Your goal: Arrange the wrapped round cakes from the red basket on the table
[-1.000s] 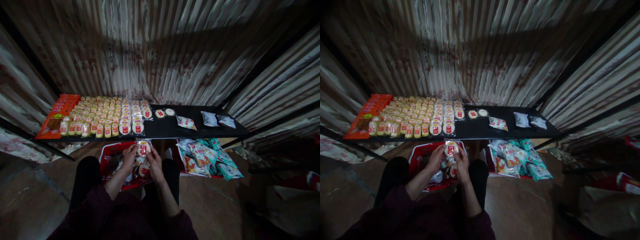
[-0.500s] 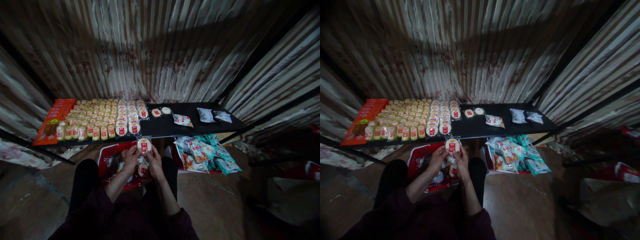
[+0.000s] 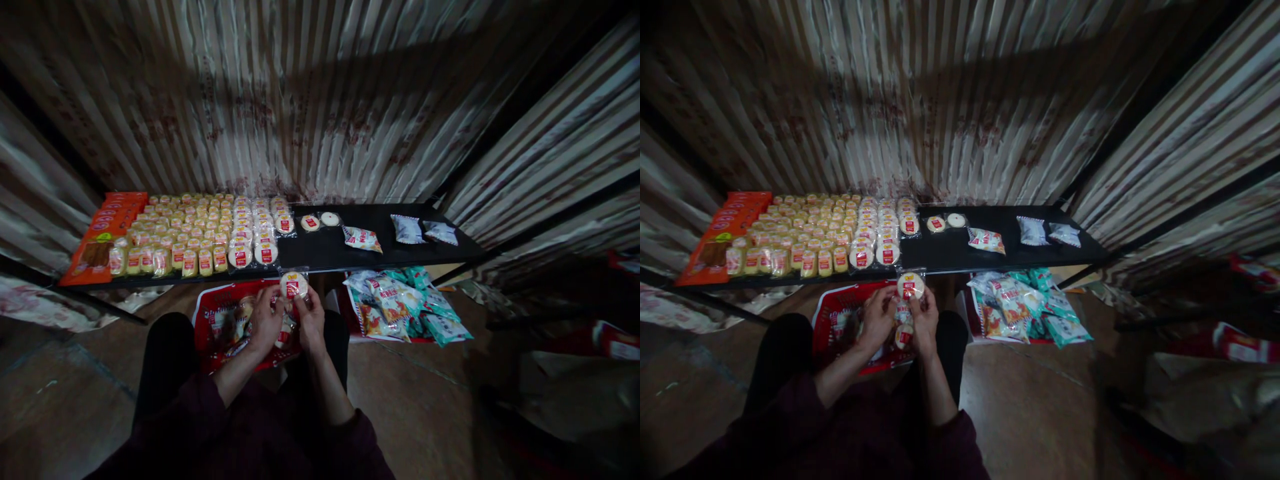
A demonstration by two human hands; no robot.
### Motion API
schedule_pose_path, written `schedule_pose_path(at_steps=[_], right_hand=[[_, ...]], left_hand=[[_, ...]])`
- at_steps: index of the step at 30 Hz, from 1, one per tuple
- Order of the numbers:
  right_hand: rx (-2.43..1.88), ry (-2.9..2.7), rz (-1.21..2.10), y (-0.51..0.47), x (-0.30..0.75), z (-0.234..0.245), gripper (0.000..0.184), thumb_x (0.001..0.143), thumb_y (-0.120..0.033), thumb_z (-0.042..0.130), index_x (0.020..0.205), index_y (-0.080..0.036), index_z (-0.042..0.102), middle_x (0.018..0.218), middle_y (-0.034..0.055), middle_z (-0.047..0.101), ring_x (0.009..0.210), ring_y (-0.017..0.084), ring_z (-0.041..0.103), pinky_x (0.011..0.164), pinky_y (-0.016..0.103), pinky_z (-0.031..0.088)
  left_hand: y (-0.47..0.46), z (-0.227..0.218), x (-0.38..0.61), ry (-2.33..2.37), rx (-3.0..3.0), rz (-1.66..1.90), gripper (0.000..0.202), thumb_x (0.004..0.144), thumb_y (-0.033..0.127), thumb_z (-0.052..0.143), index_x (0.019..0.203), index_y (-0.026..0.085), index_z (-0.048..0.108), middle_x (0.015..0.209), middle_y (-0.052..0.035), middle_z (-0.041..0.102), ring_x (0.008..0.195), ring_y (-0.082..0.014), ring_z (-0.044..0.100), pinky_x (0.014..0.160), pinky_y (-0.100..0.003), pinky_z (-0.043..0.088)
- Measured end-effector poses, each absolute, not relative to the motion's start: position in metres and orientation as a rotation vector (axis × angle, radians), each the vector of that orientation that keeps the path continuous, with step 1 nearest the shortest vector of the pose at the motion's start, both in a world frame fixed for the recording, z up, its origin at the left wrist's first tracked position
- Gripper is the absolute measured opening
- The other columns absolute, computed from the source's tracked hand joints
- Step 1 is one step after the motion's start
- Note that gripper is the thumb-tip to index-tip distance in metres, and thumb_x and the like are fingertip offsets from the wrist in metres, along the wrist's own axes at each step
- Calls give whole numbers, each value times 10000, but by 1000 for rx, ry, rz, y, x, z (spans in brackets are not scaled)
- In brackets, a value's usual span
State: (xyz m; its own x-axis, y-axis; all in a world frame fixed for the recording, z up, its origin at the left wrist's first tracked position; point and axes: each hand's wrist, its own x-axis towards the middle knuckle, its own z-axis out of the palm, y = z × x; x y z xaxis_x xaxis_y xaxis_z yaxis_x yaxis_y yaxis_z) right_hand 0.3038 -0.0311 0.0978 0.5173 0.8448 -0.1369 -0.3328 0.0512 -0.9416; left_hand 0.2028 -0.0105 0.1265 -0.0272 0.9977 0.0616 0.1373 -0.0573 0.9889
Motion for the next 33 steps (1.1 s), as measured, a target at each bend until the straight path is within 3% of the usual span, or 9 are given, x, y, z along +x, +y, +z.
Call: schedule_pose_path(at_steps=[8,14,23,33], right_hand=[[-1470,-1041,566,-34,290,96,347,820,-378,581,1126,-220,622,1134,79,623,1092,238,538,981,426,407],[-1551,-1309,217,-47,277,79,423,869,-351,490,1271,-223,529,1212,118,533,1152,266,474,987,497,391],[-1516,-1475,144,-51,275,80,485,861,-342,504,1333,-238,464,1338,120,443,1261,284,395,1036,518,354],[-1555,-1412,148,-50,278,90,413,913,-323,433,1307,-211,482,1357,136,458,1276,274,400,1035,527,363]], left_hand=[[-16,135,204,1078,978,1066,289,746,305,653,1020,213,662,1112,-74,667,1048,-212,594,953,-326,416],[-20,133,208,1025,782,1068,280,686,338,683,922,188,663,1026,-62,687,988,-202,617,871,-285,447],[-15,131,207,1100,663,1113,259,619,336,672,821,175,649,812,-29,670,807,-179,618,749,-283,459],[-12,125,198,1021,535,1095,304,597,339,689,859,189,654,815,-22,687,761,-173,637,715,-285,463]])
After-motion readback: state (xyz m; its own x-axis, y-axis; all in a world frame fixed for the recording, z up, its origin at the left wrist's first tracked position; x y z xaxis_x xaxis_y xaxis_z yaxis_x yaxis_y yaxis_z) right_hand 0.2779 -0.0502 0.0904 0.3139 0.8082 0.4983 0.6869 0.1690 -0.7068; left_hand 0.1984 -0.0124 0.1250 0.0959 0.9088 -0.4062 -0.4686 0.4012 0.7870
